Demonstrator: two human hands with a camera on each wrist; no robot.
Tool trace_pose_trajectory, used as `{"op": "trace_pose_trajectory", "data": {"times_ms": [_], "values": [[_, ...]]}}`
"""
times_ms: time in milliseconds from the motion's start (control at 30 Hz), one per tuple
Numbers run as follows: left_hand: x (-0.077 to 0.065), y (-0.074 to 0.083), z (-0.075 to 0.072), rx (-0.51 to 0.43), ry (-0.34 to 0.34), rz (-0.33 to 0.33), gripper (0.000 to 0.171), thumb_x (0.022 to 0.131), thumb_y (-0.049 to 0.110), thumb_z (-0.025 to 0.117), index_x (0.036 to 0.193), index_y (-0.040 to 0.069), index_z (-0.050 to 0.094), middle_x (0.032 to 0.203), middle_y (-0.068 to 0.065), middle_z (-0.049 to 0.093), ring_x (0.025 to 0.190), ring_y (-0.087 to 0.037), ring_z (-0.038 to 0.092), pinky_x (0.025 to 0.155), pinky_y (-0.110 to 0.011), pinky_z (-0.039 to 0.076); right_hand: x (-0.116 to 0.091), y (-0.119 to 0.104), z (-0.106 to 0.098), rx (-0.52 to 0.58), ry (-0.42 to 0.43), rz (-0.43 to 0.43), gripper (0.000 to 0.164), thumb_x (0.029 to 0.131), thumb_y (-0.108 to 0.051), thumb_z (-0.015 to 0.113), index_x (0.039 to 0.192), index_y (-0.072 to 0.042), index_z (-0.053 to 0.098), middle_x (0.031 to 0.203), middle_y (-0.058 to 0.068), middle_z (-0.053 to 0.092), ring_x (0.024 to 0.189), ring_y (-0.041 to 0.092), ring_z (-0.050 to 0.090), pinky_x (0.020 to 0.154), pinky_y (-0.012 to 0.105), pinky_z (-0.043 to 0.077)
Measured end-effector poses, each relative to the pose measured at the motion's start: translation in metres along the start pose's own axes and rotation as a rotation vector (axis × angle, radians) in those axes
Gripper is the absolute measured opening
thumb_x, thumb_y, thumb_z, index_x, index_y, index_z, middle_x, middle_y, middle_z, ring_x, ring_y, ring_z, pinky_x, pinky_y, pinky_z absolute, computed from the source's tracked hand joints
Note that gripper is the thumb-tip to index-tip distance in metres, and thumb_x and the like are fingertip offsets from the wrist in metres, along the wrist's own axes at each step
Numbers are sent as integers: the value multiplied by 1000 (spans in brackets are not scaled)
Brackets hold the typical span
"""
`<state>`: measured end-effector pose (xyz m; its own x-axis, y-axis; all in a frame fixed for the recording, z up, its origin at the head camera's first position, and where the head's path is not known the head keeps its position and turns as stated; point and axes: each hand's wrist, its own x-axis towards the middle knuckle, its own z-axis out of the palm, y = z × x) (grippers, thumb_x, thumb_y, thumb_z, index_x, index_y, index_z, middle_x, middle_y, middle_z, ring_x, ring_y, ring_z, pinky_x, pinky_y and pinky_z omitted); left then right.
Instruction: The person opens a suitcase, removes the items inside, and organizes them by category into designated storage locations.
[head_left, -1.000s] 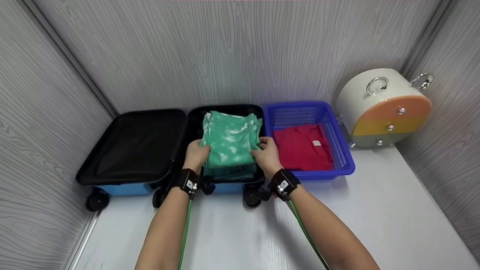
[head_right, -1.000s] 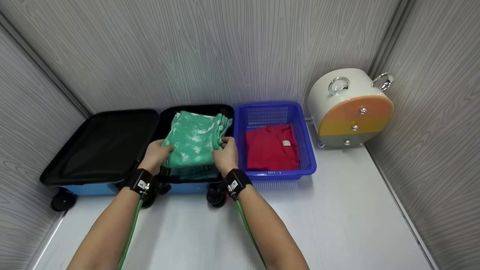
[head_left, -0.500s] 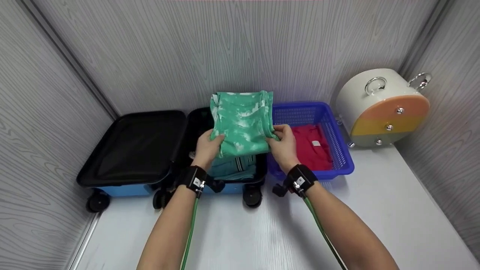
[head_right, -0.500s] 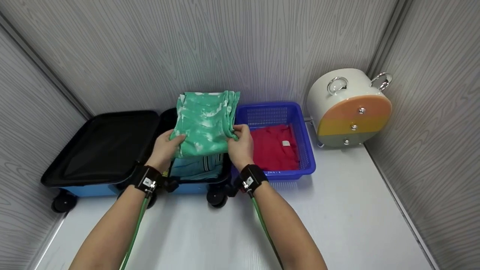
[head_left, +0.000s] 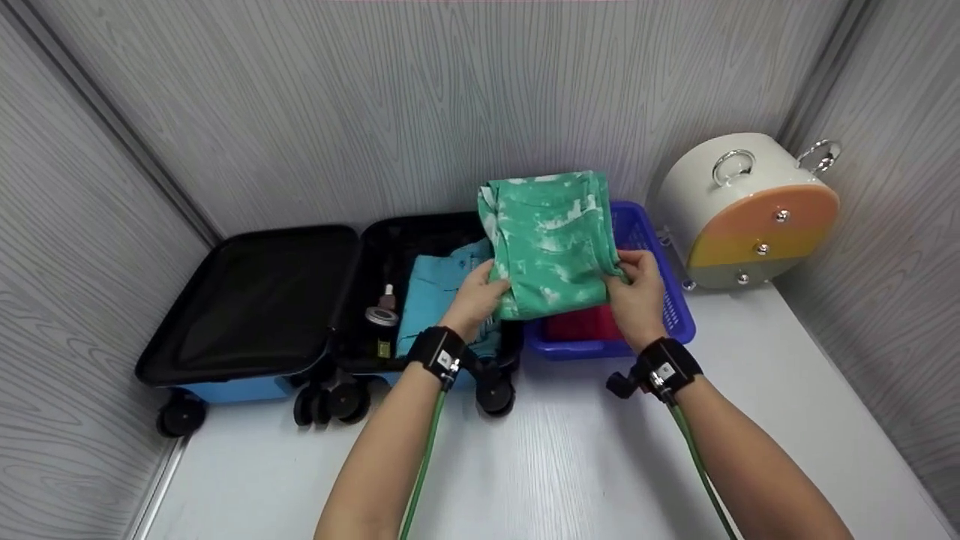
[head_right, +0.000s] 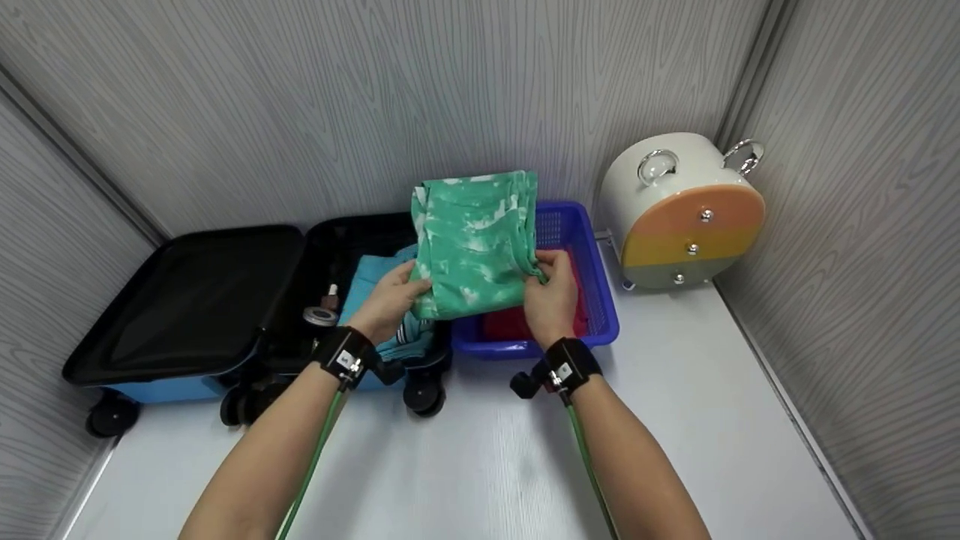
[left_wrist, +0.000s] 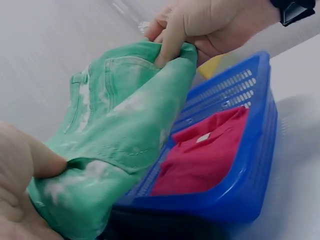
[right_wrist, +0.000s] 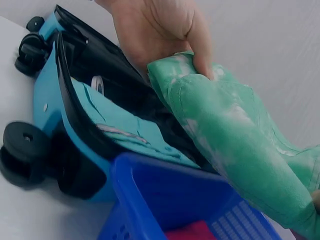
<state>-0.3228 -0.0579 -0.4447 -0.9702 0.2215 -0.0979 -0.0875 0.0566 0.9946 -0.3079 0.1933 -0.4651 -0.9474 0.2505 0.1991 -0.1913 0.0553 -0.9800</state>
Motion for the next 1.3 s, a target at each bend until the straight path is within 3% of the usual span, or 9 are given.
{"op": "trace_pose_trajectory", "data": {"times_ms": [167, 300, 433, 700, 867, 1100, 1300], "values": [[12, -10, 25, -9, 69, -4, 51, 104, 1, 54, 153, 3, 45, 145, -13, 56, 126, -25, 58, 101, -35, 50, 0, 6, -17, -44, 44, -17, 31, 99, 5, 57, 130, 2, 50, 128, 19, 66, 117, 24, 63, 79, 24, 56], [17, -17, 42, 80, 148, -20, 49, 102, -1, 56, 151, 2, 49, 145, -13, 57, 126, -24, 58, 97, -31, 51, 0, 14, -24, -101, 64, -7, 33, 98, 8, 55, 130, 4, 51, 130, 20, 65, 120, 24, 62, 82, 23, 54], [21, -22, 54, 159, 179, -15, 50, 102, 0, 54, 151, 6, 49, 149, -10, 53, 129, -23, 55, 94, -32, 50, 2, 22, -30, -168, 95, 18, 34, 98, 7, 54, 131, 2, 51, 131, 20, 65, 122, 22, 60, 85, 24, 51], [27, -32, 66, 349, 196, 52, 48, 103, 6, 57, 151, 8, 51, 150, -8, 54, 139, -23, 48, 110, -35, 42, 7, 32, -39, -264, 121, 37, 36, 97, 7, 49, 132, -1, 52, 134, 18, 64, 126, 22, 58, 99, 35, 47], [27, -35, 71, 472, 160, 62, 48, 106, 10, 53, 154, 6, 46, 154, -9, 50, 139, -25, 49, 109, -37, 44, 10, 41, -41, -314, 108, 69, 35, 99, 5, 51, 133, -2, 52, 136, 18, 63, 128, 23, 57, 99, 37, 47], [25, -36, 82, 735, 42, 172, 54, 102, -4, 43, 155, 5, 43, 138, -16, 62, 123, -32, 60, 103, -40, 49, 14, 47, -46, -379, 67, 84, 35, 99, 4, 49, 133, -1, 52, 137, 19, 62, 126, 28, 58, 86, 36, 48], [27, -36, 91, 925, -40, 138, 67, 98, -7, 47, 161, 0, 25, 132, -19, 65, 114, -32, 64, 96, -38, 52, 18, 48, -53, -448, -3, 109, 41, 94, 9, 46, 134, 1, 52, 139, 23, 59, 129, 35, 55, 98, 44, 47]]}}
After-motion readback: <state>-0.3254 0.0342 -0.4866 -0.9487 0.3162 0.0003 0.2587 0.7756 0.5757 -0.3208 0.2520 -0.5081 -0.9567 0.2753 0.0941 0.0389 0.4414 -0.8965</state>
